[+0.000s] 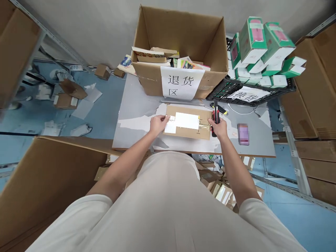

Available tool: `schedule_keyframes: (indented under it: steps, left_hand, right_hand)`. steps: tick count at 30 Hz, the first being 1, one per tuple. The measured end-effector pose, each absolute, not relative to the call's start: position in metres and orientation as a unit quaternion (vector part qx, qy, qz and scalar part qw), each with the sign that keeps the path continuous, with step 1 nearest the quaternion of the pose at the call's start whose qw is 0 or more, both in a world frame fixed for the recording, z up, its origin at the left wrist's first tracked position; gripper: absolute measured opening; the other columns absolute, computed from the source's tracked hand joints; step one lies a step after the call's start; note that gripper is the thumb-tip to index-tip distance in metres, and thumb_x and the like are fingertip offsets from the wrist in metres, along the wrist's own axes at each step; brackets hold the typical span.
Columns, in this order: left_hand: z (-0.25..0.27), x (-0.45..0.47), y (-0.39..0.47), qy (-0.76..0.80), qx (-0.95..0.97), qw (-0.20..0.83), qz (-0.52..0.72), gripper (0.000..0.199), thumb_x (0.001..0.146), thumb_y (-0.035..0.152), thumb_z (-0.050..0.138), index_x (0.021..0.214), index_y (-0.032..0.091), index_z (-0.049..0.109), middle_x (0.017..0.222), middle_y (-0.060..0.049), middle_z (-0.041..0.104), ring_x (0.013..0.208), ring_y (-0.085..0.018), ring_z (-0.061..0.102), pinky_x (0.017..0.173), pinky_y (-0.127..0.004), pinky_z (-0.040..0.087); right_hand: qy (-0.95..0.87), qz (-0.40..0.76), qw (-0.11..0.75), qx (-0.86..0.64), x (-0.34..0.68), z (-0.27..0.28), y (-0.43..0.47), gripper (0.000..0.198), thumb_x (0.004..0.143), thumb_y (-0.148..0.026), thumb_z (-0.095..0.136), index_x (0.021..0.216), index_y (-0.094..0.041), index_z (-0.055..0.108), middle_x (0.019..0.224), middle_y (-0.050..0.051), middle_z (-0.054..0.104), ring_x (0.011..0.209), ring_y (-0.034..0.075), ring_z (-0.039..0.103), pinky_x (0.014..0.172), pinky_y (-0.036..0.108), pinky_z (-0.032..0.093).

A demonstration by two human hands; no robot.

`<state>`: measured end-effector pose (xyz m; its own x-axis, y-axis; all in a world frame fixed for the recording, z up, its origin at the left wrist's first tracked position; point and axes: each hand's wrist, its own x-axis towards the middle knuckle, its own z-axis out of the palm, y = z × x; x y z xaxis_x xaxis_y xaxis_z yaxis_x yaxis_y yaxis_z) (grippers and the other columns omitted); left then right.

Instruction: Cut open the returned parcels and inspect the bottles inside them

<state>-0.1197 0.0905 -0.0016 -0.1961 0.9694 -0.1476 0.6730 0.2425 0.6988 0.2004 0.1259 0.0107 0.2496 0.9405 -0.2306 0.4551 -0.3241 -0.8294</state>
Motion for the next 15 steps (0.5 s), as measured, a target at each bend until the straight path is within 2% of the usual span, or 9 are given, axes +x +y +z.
schedule_keyframes:
  steps: [2,4,6,9,11,13,15]
  left_hand:
    - [-0.004,-0.114,0.084,0.712,0.593,0.286,0.245,0.047,0.081,0.054,0.059,0.106,0.015,0.071,0.097,-0.011,0.073,0.093,-0.026,0.066,0.082,-0.036,0.049]
    - [-0.009,-0.107,0.068,0.677,0.65,0.228,0.259,0.061,0.075,0.053,0.068,0.121,0.013,0.063,0.118,-0.018,0.066,0.113,-0.032,0.058,0.096,-0.044,0.045]
    - [-0.016,-0.1,0.052,0.609,0.725,0.168,0.274,0.058,0.079,0.046,0.067,0.125,0.013,0.058,0.131,-0.02,0.058,0.128,-0.033,0.049,0.106,-0.048,0.038]
    - [-0.027,-0.091,0.037,0.515,0.804,0.136,0.264,0.035,0.091,0.031,0.053,0.123,0.018,0.058,0.13,-0.016,0.06,0.129,-0.028,0.049,0.108,-0.048,0.038]
    - [-0.033,-0.089,0.036,0.505,0.814,0.122,0.258,0.033,0.093,0.027,0.048,0.124,0.018,0.058,0.129,-0.014,0.061,0.128,-0.027,0.05,0.106,-0.048,0.041]
    - [-0.036,-0.089,0.037,0.508,0.815,0.113,0.256,0.034,0.094,0.028,0.048,0.125,0.017,0.057,0.129,-0.015,0.061,0.129,-0.027,0.05,0.105,-0.048,0.042]
    - [-0.037,-0.09,0.039,0.508,0.816,0.109,0.255,0.034,0.093,0.029,0.048,0.124,0.017,0.057,0.129,-0.014,0.061,0.128,-0.028,0.051,0.104,-0.049,0.043]
  right_hand:
    - [-0.503,0.351,0.293,-0.734,0.203,0.006,0.13,0.041,0.066,-0.055,0.071,0.076,-0.019,0.053,0.057,-0.004,0.054,0.042,0.012,0.054,0.042,0.026,0.047]
    - [-0.531,0.326,0.255,-0.739,0.206,0.007,0.129,0.04,0.072,-0.056,0.065,0.081,-0.019,0.055,0.059,-0.003,0.056,0.047,0.015,0.057,0.047,0.029,0.049]
    - [-0.573,0.27,0.228,-0.74,0.206,0.016,0.127,0.04,0.077,-0.054,0.059,0.091,-0.017,0.058,0.066,0.001,0.061,0.058,0.019,0.061,0.057,0.033,0.052]
    - [-0.689,0.193,0.189,-0.672,0.191,0.041,0.126,0.048,0.083,-0.045,0.053,0.12,-0.014,0.053,0.09,0.01,0.067,0.077,0.025,0.063,0.072,0.04,0.052]
    - [-0.795,0.209,0.124,-0.555,0.17,0.058,0.128,0.056,0.087,-0.035,0.049,0.138,-0.015,0.041,0.113,0.014,0.065,0.09,0.027,0.063,0.076,0.04,0.05]
    - [-0.877,0.231,0.027,-0.421,0.145,0.07,0.134,0.058,0.091,-0.028,0.043,0.147,-0.023,0.032,0.126,0.013,0.06,0.098,0.026,0.062,0.077,0.037,0.049]
    - [-0.917,0.215,-0.061,-0.331,0.125,0.075,0.141,0.058,0.093,-0.022,0.038,0.149,-0.033,0.029,0.125,0.008,0.061,0.099,0.024,0.062,0.075,0.031,0.047]
